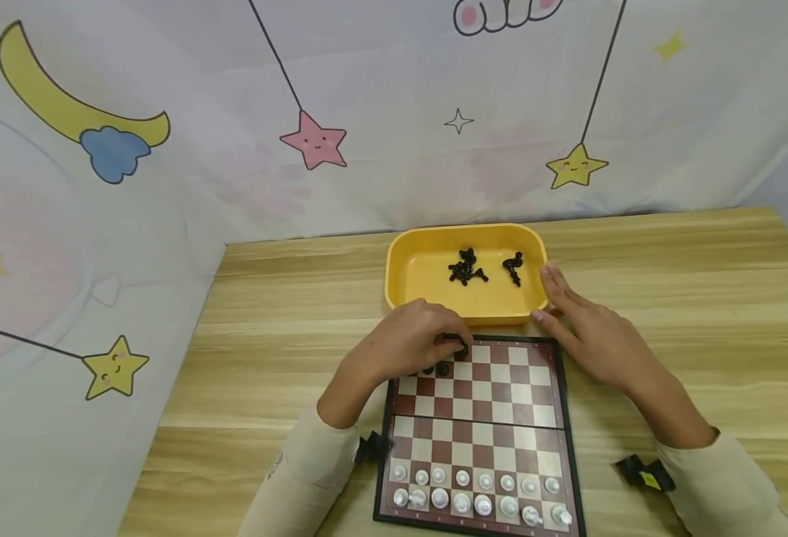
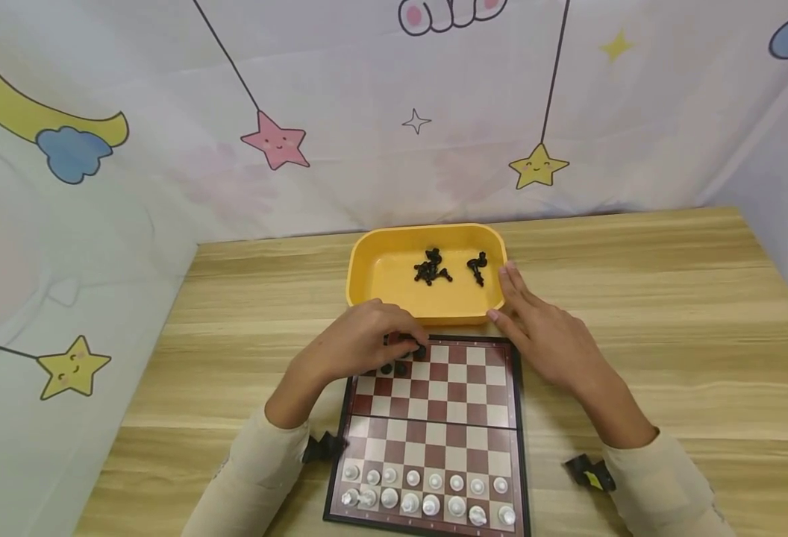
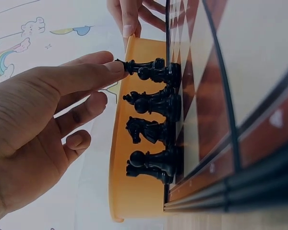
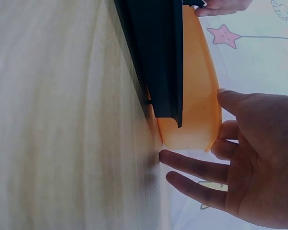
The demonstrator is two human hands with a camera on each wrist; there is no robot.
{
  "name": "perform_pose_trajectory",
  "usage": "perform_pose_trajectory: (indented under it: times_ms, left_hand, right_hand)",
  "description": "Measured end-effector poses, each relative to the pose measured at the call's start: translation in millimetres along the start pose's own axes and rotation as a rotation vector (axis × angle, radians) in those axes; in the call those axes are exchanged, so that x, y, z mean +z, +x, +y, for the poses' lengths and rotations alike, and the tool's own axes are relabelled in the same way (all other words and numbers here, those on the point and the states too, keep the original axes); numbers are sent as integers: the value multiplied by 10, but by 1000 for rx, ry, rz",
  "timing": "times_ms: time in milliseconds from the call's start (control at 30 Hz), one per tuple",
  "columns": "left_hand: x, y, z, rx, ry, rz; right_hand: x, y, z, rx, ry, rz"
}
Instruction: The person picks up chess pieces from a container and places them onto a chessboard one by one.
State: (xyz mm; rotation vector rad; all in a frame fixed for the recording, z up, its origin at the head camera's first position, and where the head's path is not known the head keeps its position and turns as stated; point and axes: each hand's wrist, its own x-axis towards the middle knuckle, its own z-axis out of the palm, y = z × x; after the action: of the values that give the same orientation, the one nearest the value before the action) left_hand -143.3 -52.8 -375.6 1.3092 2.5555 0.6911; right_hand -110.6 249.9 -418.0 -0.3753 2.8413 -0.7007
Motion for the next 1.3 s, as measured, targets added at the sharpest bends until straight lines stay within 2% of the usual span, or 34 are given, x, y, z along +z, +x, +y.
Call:
perform_pose_trajectory:
  times_ms: [333, 800, 1100, 1300]
  left_hand:
    - [19, 13, 20, -10, -24, -12]
    - [11, -1, -4, -21, 16, -11]
    - [-37, -8, -10, -14, 24, -10]
    - [-94, -50, -33, -21, 24, 17]
  right_hand:
    - [-6, -5, 1, 0, 3, -1]
    - [-4, -2, -3, 3, -2, -3]
    - [-30, 9, -13, 9, 3, -12]
    - [-27, -1, -10, 7, 9, -14]
